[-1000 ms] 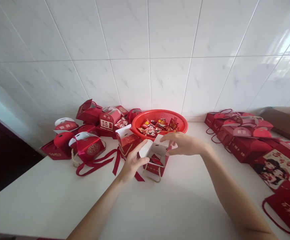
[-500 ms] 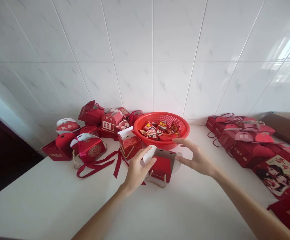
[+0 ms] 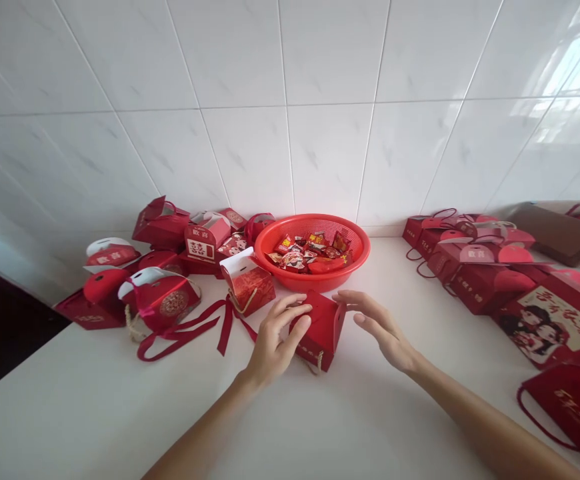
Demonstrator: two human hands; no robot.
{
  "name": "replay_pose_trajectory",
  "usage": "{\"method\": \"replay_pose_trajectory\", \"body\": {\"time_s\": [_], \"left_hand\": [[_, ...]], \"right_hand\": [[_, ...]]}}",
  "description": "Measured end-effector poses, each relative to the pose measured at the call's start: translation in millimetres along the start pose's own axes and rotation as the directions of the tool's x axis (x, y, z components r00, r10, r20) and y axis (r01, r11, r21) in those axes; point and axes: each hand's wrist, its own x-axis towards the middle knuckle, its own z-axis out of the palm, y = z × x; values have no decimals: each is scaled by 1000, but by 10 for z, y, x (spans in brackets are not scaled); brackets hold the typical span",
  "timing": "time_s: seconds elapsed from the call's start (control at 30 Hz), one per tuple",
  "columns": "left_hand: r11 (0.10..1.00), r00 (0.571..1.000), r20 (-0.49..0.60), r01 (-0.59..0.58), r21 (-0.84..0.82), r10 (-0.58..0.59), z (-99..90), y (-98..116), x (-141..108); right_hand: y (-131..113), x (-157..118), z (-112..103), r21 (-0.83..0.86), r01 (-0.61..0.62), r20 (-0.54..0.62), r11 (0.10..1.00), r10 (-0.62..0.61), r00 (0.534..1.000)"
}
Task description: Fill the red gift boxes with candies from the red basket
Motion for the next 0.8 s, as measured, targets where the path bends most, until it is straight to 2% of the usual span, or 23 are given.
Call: {"method": "replay_pose_trajectory", "body": {"time_s": [0.13, 0.37, 0.5, 0.6, 0.7, 0.8], "left_hand": [[997, 997, 60, 46, -61, -42, 53, 18, -25], [979, 981, 166, 129, -157, -102, 65, 59, -58], [965, 980, 89, 191, -178, -177, 13, 64, -23], [964, 973, 39, 232, -131, -228, -88, 71, 29], [970, 954, 184, 242, -20, -234, -194, 90, 75], [959, 901, 331, 273, 71, -281, -224, 97, 86]], "right_hand": [[99, 2, 67, 8, -90, -59, 996, 91, 994], [168, -2, 123, 90, -290, 43, 953, 287, 957], [166, -3, 111, 113, -314, 34, 943, 312, 950], [178, -4, 110, 117, -323, 17, 939, 323, 946], [174, -4, 103, 111, -310, 11, 944, 311, 950], [163, 4, 82, 106, -284, 10, 953, 284, 959]]}}
